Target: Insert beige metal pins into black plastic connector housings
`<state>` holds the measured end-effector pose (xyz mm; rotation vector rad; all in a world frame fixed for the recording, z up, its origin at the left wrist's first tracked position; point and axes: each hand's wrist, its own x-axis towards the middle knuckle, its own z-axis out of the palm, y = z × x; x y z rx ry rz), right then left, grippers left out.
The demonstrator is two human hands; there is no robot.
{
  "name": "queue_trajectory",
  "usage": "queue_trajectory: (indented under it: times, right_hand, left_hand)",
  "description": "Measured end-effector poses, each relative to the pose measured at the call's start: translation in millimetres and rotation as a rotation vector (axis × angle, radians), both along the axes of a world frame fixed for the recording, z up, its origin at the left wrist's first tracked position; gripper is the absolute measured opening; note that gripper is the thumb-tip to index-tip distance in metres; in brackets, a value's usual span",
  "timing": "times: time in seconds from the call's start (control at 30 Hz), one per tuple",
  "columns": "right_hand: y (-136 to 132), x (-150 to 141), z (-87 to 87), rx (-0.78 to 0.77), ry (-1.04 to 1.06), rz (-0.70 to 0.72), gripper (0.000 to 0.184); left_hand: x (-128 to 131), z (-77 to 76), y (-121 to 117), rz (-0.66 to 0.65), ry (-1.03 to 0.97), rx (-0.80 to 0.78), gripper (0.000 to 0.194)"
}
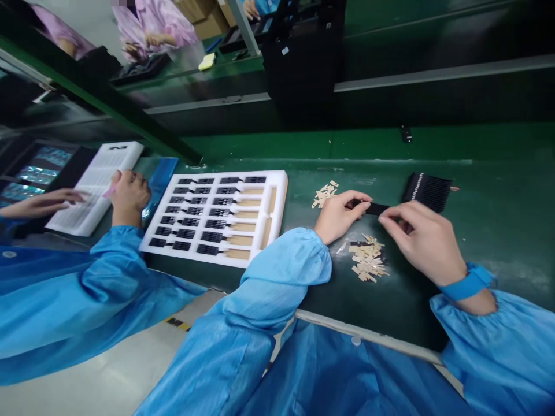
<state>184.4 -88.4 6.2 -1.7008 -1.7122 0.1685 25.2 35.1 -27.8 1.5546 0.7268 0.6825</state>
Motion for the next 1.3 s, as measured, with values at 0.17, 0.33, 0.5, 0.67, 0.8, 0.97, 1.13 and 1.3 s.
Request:
queue_trajectory:
  times: [0.17, 0.33, 0.5, 0.67, 0.8, 0.97, 1.13, 1.3]
  right_hand:
    - [-0.4, -0.9, -3.1, -0.165, 0.059, 0.205, 0.017]
    - [-1.5, 0.7, -9.3, -0.305, 0.009, 0.308, 0.014]
    - [-3.8, 1.8, -9.2, -0.336, 0.003, 0.292, 0.01]
    - [1.1, 10.6, -7.3, -0.441, 0.24, 0.236, 0.036]
    - [4.7, 17.2, 0.6, -0.488, 0.559, 0.183, 0.052]
    - [6.3, 14.7, 3.5, -0.447, 0.822, 0.083, 0.041]
    - [10.2, 3.4, -5.9, -0.26, 1.09, -0.071, 0.034]
    - [9.3, -4.2, -8.5, -0.166, 1.165, -0.12, 0.032]
  left_hand:
    - [3.6, 3.1, 0.0, 0.106, -0.07, -0.177, 0.018]
    - [3.5, 3.7, 0.6, 0.127, -0.108, -0.215, 0.019]
    - [4.5, 2.3, 0.3, 0.105, -0.102, -0.202, 0.024]
    - [3.2, 5.4, -0.3, 0.07, -0.071, -0.169, 0.025]
    - [0.3, 13.3, -1.6, 0.057, -0.07, -0.163, 0.018]
    - [-0.6, 16.8, -3.3, 0.026, -0.155, -0.291, 0.018]
    - [-1.6, 19.5, -9.4, 0.004, -0.073, -0.207, 0.017]
    - [-2.6, 24.9, -14.7, 0.026, 0.054, -0.01, 0.023]
